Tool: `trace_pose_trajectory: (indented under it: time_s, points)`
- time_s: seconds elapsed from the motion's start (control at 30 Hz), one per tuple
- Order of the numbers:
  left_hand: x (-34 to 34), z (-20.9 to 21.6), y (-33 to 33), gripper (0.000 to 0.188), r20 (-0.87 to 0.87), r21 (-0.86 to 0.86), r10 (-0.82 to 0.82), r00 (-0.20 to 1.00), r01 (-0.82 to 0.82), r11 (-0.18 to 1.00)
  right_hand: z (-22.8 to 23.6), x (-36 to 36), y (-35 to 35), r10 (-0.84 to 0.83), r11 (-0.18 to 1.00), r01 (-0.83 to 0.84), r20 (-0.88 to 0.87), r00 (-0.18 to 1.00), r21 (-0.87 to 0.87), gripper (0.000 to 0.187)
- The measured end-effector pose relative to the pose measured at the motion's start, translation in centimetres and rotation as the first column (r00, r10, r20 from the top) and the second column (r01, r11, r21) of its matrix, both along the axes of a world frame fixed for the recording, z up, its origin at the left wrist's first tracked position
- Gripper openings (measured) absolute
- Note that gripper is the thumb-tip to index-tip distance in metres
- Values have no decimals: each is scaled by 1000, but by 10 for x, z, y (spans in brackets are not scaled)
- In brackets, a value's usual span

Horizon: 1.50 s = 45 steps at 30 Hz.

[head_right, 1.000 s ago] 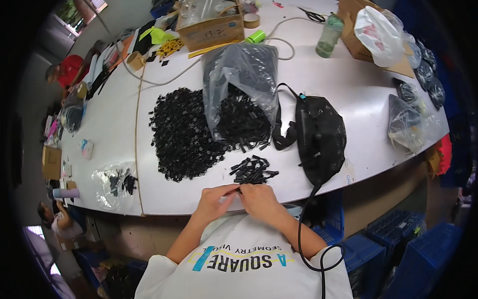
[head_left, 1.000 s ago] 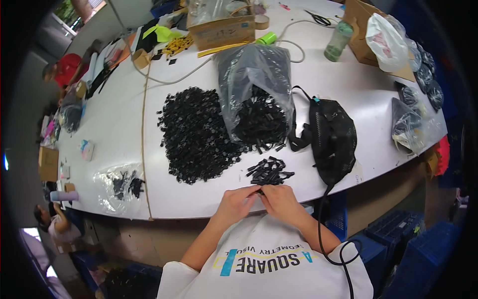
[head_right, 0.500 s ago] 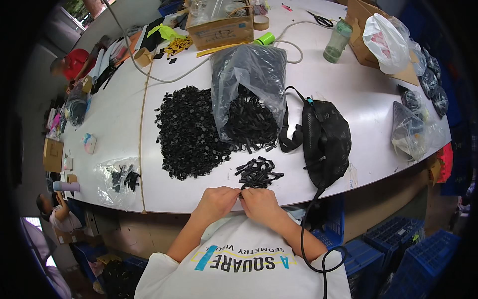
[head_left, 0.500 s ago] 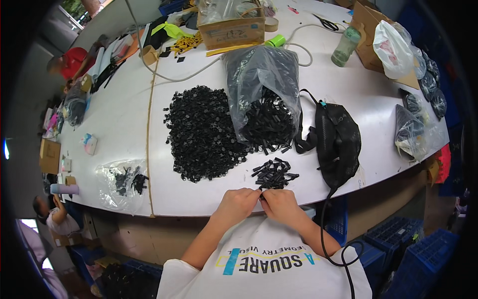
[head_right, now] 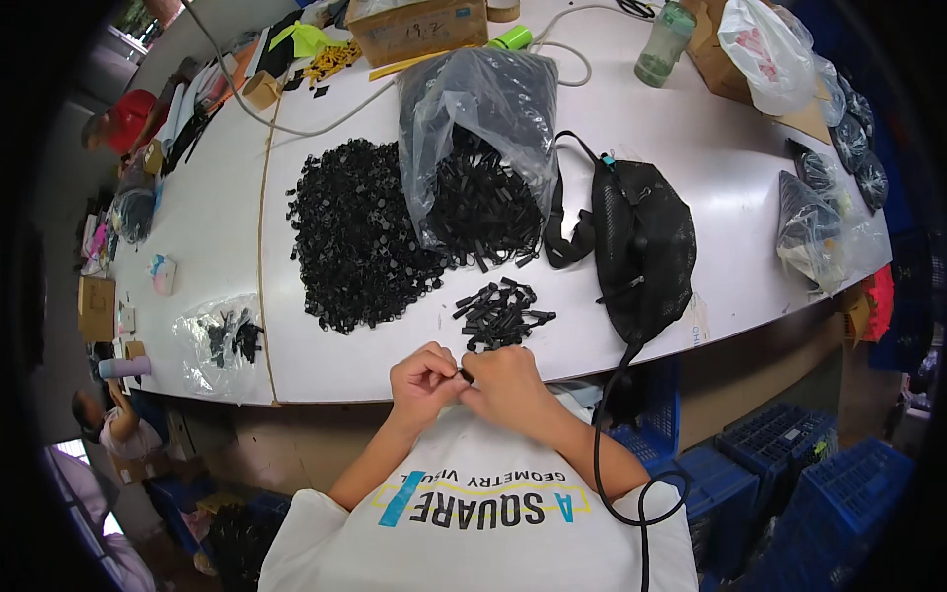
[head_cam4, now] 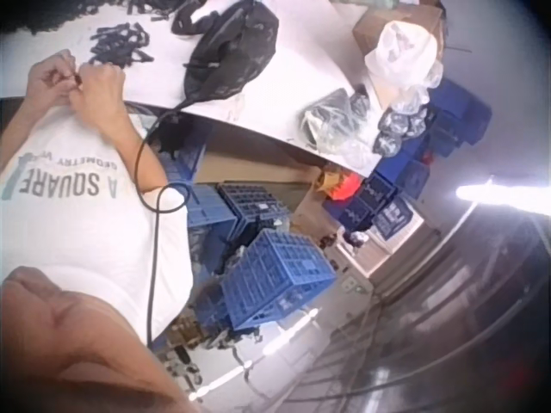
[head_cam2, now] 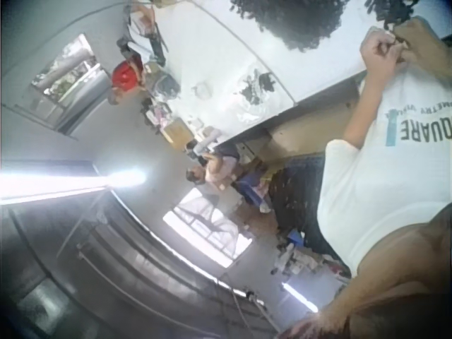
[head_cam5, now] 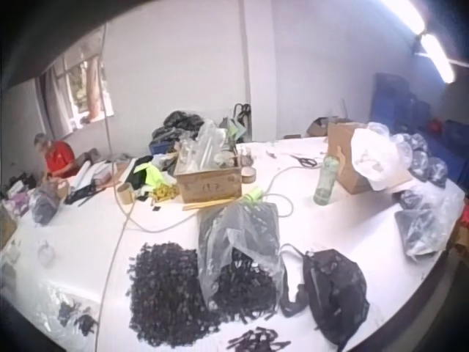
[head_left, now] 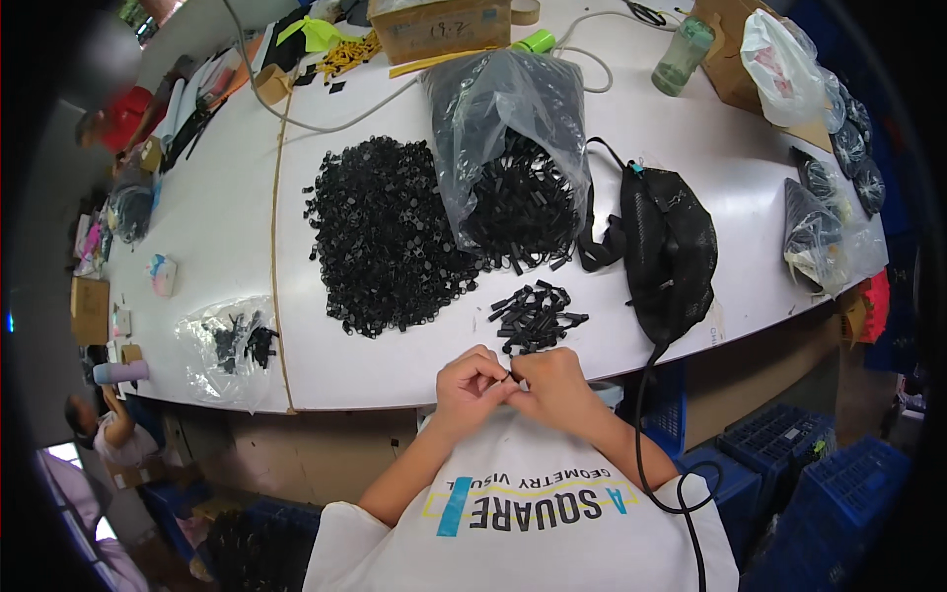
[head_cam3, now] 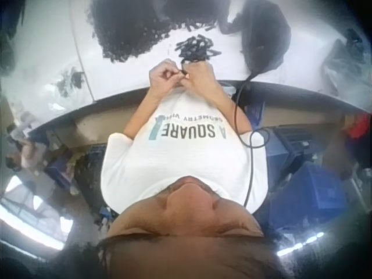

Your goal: The person sits at a white table in a workshop and assembles small black plastic components by hand. They pick up individual pieces from a large pile on the table, fit them together, and place the assembled units into a black mesh bag.

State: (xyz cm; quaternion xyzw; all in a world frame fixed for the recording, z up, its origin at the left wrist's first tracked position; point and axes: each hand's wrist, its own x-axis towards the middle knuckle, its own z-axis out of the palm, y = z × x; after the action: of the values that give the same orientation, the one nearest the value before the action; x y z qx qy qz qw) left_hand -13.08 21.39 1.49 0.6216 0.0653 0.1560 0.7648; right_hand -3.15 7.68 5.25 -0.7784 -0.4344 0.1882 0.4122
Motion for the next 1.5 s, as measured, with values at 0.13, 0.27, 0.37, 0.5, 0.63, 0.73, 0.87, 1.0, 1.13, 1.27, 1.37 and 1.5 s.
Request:
trace_pose_trajectory:
  time_s: [0.13,0.27,0.37,0.5,0.63,0.73,0.87,1.0,1.13,1.27,1.37,1.5]
  points:
    - [16,-7,2,19,254,487,217,943,-318,814,-8,4,2,-101,994,110,-444,890,-6,15]
    - [34,10,25,16,228,730,-135,964,-78,679,-14,5,-5,-189,982,186,-344,920,-43,14]
    - [28,7,30,5,-27,594,-215,976,189,782,-13,3,-4,-116,989,127,-132,984,78,14]
    - [19,-5,40,16,-237,562,-446,863,496,662,-13,10,-7,104,993,-109,108,989,38,14]
    - [5,-13,50,21,-127,632,-356,926,352,690,-14,16,-15,222,974,-217,99,970,-61,17]
    - [-3,-24,54,18,-149,643,-333,931,347,683,-16,15,-11,195,980,-190,87,977,-63,14]
    - [-18,-18,86,20,-202,690,377,904,-142,709,-8,25,-5,-113,993,115,73,991,-22,14]
    - [-28,-12,113,29,-290,903,630,720,-12,430,2,26,-12,-193,978,196,-48,980,72,30]
    - [-24,-26,99,30,-191,959,687,701,-15,283,-5,16,-28,169,914,204,-785,596,351,37]
    - [-19,-33,96,26,-181,951,708,683,-62,303,-28,-30,-35,337,933,89,-934,119,348,45]
    - [-24,-32,102,19,-235,954,660,713,38,299,-27,-41,-36,332,942,-128,-917,220,310,45]
    - [-25,-24,110,19,-341,929,643,686,143,341,-34,-42,-40,307,950,-176,-880,363,259,45]
